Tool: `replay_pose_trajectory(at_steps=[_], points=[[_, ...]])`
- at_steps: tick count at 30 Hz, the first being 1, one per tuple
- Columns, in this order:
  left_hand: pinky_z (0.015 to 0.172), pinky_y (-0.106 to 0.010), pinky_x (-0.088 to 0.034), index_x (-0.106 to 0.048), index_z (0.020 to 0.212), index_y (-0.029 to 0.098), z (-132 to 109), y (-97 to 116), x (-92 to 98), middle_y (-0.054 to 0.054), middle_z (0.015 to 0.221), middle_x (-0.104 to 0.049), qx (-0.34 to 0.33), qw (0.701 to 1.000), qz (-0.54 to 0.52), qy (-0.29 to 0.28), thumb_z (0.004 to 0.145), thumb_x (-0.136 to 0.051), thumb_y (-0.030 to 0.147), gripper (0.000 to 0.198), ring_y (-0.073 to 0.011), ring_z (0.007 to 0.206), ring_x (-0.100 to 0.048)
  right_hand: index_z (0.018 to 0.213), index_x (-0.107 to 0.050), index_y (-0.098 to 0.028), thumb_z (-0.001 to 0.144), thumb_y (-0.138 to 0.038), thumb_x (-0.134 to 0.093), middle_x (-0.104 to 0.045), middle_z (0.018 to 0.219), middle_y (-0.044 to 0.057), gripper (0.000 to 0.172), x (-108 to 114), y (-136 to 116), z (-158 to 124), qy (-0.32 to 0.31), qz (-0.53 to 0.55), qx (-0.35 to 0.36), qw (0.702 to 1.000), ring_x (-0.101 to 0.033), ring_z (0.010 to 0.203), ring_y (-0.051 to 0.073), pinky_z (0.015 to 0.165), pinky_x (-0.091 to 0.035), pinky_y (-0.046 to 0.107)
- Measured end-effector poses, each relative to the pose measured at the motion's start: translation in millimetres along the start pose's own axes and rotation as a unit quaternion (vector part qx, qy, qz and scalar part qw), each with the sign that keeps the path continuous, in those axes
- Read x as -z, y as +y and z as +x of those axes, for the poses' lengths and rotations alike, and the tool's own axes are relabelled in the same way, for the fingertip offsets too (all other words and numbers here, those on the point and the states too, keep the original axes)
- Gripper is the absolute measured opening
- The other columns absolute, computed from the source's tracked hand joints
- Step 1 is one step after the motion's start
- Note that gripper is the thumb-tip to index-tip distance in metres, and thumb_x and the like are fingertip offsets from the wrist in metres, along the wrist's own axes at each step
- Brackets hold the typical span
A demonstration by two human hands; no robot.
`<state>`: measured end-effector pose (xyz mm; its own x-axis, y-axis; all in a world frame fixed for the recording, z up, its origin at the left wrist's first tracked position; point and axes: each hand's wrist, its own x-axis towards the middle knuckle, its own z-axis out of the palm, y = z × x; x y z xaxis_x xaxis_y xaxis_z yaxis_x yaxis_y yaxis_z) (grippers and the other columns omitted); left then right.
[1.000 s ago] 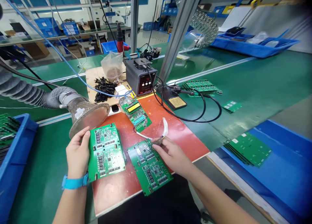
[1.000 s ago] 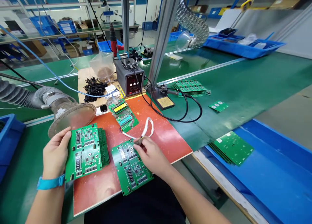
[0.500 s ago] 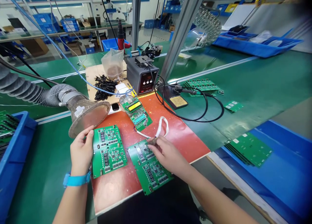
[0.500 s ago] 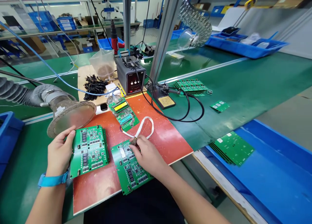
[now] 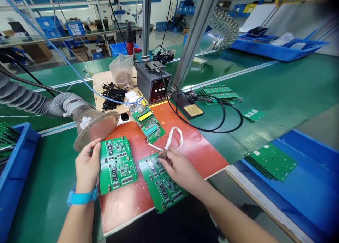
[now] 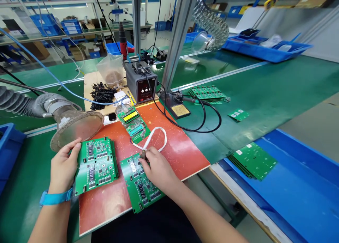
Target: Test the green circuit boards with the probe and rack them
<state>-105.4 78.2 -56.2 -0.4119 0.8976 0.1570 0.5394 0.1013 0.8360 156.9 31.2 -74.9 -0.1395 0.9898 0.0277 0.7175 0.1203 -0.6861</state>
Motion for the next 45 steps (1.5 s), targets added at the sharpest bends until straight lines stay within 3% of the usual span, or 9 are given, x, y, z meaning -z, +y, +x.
replay_pose_trajectory(at_steps=[11, 18, 25, 30, 34, 39, 45], points=[[0.092, -0.035, -0.043, -0.064, 0.105, 0.021, 2.2, -3.5, 0.4, -0.005, 0.106, -0.066, 0.009, 1.0, -0.014, -0.012, 0.078, -0.055, 0.044, 0.036, -0.0215, 0.099, -0.059, 0.089, -0.059, -0.015, 0.086, -0.022, -0.046, -0.058, 0.087, 0.008, 0.015, -1.9, 2.9, -1.4, 0.01, 0.002, 0.0, 1.0, -0.057, 0.081, 0.02, 0.071, -0.048, 0.032], [0.077, -0.03, -0.048, -0.063, 0.104, 0.02, 2.4, 0.1, -0.3, -0.006, 0.102, -0.066, 0.02, 1.0, -0.016, -0.001, 0.076, -0.056, 0.041, 0.036, -0.0182, 0.084, -0.062, 0.092, -0.059, -0.014, 0.086, -0.022, -0.046, -0.056, 0.09, 0.009, 0.016, -2.8, 4.0, -2.9, 0.004, 0.014, -0.009, 1.0, -0.057, 0.085, 0.021, 0.076, -0.047, 0.034], [0.074, -0.031, -0.046, -0.065, 0.099, 0.022, 2.1, -2.6, 2.6, -0.005, 0.092, -0.066, -0.034, 0.994, 0.105, 0.002, 0.08, -0.05, 0.044, 0.033, -0.0179, 0.074, -0.059, 0.091, -0.058, -0.016, 0.086, -0.021, -0.046, -0.058, 0.089, 0.008, 0.014, -3.9, 5.8, -3.2, 0.013, 0.011, 0.007, 1.0, -0.057, 0.086, 0.021, 0.076, -0.047, 0.034], [0.076, -0.03, -0.046, -0.065, 0.094, 0.02, -0.6, 1.1, 1.3, -0.006, 0.096, -0.062, -0.128, 0.98, 0.15, 0.01, 0.082, -0.047, 0.043, 0.032, -0.0197, 0.086, -0.058, 0.091, -0.058, -0.016, 0.086, -0.021, -0.046, -0.057, 0.089, 0.008, 0.014, -2.6, 5.9, -3.4, 0.015, 0.022, 0.005, 1.0, -0.057, 0.085, 0.02, 0.075, -0.048, 0.034], [0.094, -0.037, -0.04, -0.063, 0.1, 0.02, -1.0, -0.4, -1.7, -0.008, 0.103, -0.061, -0.176, 0.971, 0.159, -0.029, 0.083, -0.046, 0.044, 0.034, -0.023, 0.106, -0.052, 0.091, -0.058, -0.017, 0.086, -0.021, -0.047, -0.057, 0.09, 0.008, 0.014, -2.5, 5.7, -3.5, 0.01, 0.026, 0.0, 1.0, -0.057, 0.086, 0.02, 0.076, -0.048, 0.034], [0.101, -0.042, -0.034, -0.05, 0.122, 0.016, 0.2, -6.5, -4.6, -0.013, 0.12, -0.054, -0.121, 0.972, 0.167, -0.116, 0.084, -0.041, 0.049, 0.051, -0.0255, 0.118, -0.044, 0.092, -0.058, -0.015, 0.087, -0.021, -0.046, -0.057, 0.091, 0.008, 0.014, -3.6, 6.1, -3.2, 0.005, 0.034, -0.005, 0.999, -0.057, 0.088, 0.021, 0.078, -0.047, 0.035], [0.105, -0.043, -0.029, -0.047, 0.125, 0.016, 1.3, -11.7, -4.3, -0.013, 0.124, -0.051, -0.125, 0.972, 0.16, -0.119, 0.086, -0.038, 0.045, 0.05, -0.025, 0.122, -0.042, 0.092, -0.058, -0.015, 0.087, -0.021, -0.046, -0.057, 0.091, 0.008, 0.014, -2.9, 6.1, -2.6, 0.002, 0.03, -0.001, 1.0, -0.057, 0.088, 0.021, 0.079, -0.047, 0.035]])
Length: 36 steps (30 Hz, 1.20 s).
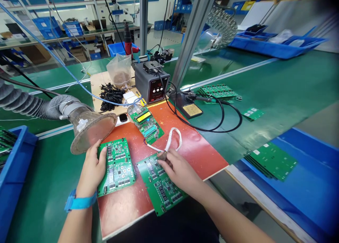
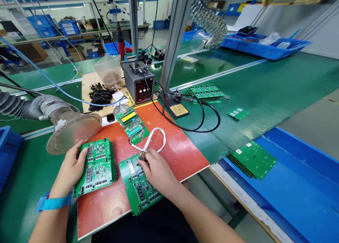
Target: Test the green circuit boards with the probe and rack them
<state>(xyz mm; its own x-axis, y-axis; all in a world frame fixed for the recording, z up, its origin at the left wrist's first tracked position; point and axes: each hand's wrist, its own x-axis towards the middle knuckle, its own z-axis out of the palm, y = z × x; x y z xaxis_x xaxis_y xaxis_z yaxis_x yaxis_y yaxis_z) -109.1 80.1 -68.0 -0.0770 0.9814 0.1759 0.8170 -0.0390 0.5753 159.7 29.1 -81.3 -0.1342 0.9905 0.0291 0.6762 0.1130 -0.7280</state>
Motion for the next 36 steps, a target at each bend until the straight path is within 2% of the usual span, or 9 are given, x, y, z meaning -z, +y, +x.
replay_pose_trajectory(at_steps=[28, 36], points=[[0.104, -0.044, -0.031, -0.044, 0.127, 0.013, 0.3, -3.1, -1.9, -0.015, 0.129, -0.049, 0.028, 1.0, 0.001, -0.001, 0.085, -0.037, 0.045, 0.054, -0.0265, 0.123, -0.041, 0.092, -0.058, -0.015, 0.086, -0.02, -0.046, -0.057, 0.09, 0.008, 0.014, -2.4, 1.6, -2.0, 0.017, -0.002, 0.008, 1.0, -0.057, 0.086, 0.021, 0.076, -0.048, 0.035], [0.104, -0.044, -0.031, -0.045, 0.127, 0.011, 1.9, -5.3, -3.0, -0.017, 0.129, -0.048, 0.027, 1.0, -0.006, 0.002, 0.084, -0.037, 0.047, 0.056, -0.0271, 0.122, -0.042, 0.096, -0.058, -0.017, 0.086, -0.025, -0.046, -0.059, 0.093, 0.007, 0.017, 8.5, 4.4, -9.9, 0.031, 0.073, 0.002, 0.997, -0.058, 0.085, 0.018, 0.077, -0.049, 0.032]])
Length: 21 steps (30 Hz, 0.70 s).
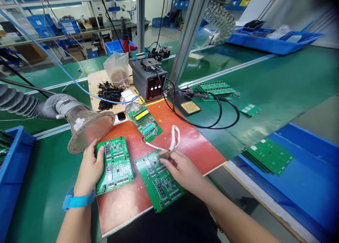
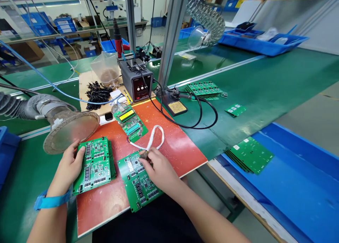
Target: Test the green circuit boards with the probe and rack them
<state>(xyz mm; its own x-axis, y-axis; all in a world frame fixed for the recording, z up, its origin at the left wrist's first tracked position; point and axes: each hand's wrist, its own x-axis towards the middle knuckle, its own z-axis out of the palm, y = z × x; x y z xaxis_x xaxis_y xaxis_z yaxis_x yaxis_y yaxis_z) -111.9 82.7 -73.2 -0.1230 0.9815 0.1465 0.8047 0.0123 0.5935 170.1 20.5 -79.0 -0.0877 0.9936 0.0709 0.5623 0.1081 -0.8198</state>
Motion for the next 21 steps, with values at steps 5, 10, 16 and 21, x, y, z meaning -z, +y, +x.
replay_pose_trajectory(at_steps=[5, 10, 16, 21], points=[[0.103, -0.043, -0.033, -0.046, 0.126, 0.012, 0.6, -0.3, -0.8, -0.015, 0.127, -0.05, 0.003, 1.0, -0.02, -0.002, 0.084, -0.039, 0.046, 0.054, -0.0266, 0.119, -0.045, 0.095, -0.057, -0.02, 0.087, -0.029, -0.046, -0.06, 0.092, 0.005, 0.016, 18.7, -2.7, -28.6, -0.01, 0.001, -0.016, 1.0, -0.059, 0.085, 0.015, 0.077, -0.048, 0.029], [0.103, -0.044, -0.032, -0.047, 0.124, 0.012, 0.9, 2.6, 1.2, -0.015, 0.126, -0.051, -0.006, 1.0, -0.007, 0.002, 0.084, -0.039, 0.044, 0.052, -0.0267, 0.12, -0.043, 0.094, -0.058, -0.019, 0.088, -0.026, -0.044, -0.06, 0.091, 0.005, 0.017, 19.1, -4.1, -46.7, -0.059, -0.034, -0.024, 0.997, -0.06, 0.083, 0.015, 0.074, -0.049, 0.028], [0.105, -0.041, -0.031, -0.046, 0.126, 0.014, 1.5, 0.2, 0.1, -0.014, 0.128, -0.05, 0.003, 1.0, -0.019, 0.003, 0.085, -0.041, 0.043, 0.051, -0.0254, 0.122, -0.042, 0.095, -0.059, -0.018, 0.088, -0.025, -0.044, -0.061, 0.09, 0.007, 0.018, 10.0, -0.4, -50.3, -0.033, -0.064, 0.005, 0.997, -0.061, 0.085, 0.017, 0.076, -0.05, 0.031], [0.104, -0.042, -0.031, -0.046, 0.126, 0.015, 1.4, -0.4, 0.3, -0.014, 0.127, -0.05, 0.008, 1.0, -0.022, -0.001, 0.085, -0.042, 0.043, 0.051, -0.0256, 0.121, -0.043, 0.094, -0.059, -0.017, 0.087, -0.023, -0.045, -0.062, 0.089, 0.008, 0.017, 9.7, -0.9, -52.2, -0.02, -0.077, 0.022, 0.997, -0.062, 0.083, 0.018, 0.074, -0.051, 0.032]])
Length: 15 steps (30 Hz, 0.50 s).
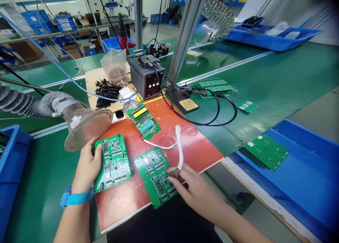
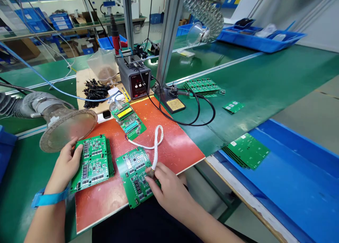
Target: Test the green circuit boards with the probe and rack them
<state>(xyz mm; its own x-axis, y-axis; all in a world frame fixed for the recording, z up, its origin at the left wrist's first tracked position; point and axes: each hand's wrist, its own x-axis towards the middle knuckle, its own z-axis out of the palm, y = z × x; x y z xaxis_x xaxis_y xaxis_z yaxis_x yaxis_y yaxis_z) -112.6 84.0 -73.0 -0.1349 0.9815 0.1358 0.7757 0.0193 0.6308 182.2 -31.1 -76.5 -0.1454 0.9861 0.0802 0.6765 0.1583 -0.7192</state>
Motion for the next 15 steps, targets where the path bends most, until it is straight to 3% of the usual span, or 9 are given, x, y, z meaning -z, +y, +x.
replay_pose_trajectory(at_steps=[15], points=[[0.105, -0.042, -0.031, -0.047, 0.125, 0.01, -0.4, 4.9, 1.6, -0.016, 0.127, -0.05, -0.004, 1.0, 0.016, 0.0, 0.084, -0.04, 0.045, 0.055, -0.0268, 0.122, -0.042, 0.093, -0.059, -0.016, 0.087, -0.019, -0.046, -0.061, 0.089, 0.008, 0.015, -2.3, 1.1, -1.9, 0.003, -0.003, 0.029, 1.0, -0.061, 0.085, 0.018, 0.075, -0.052, 0.031]])
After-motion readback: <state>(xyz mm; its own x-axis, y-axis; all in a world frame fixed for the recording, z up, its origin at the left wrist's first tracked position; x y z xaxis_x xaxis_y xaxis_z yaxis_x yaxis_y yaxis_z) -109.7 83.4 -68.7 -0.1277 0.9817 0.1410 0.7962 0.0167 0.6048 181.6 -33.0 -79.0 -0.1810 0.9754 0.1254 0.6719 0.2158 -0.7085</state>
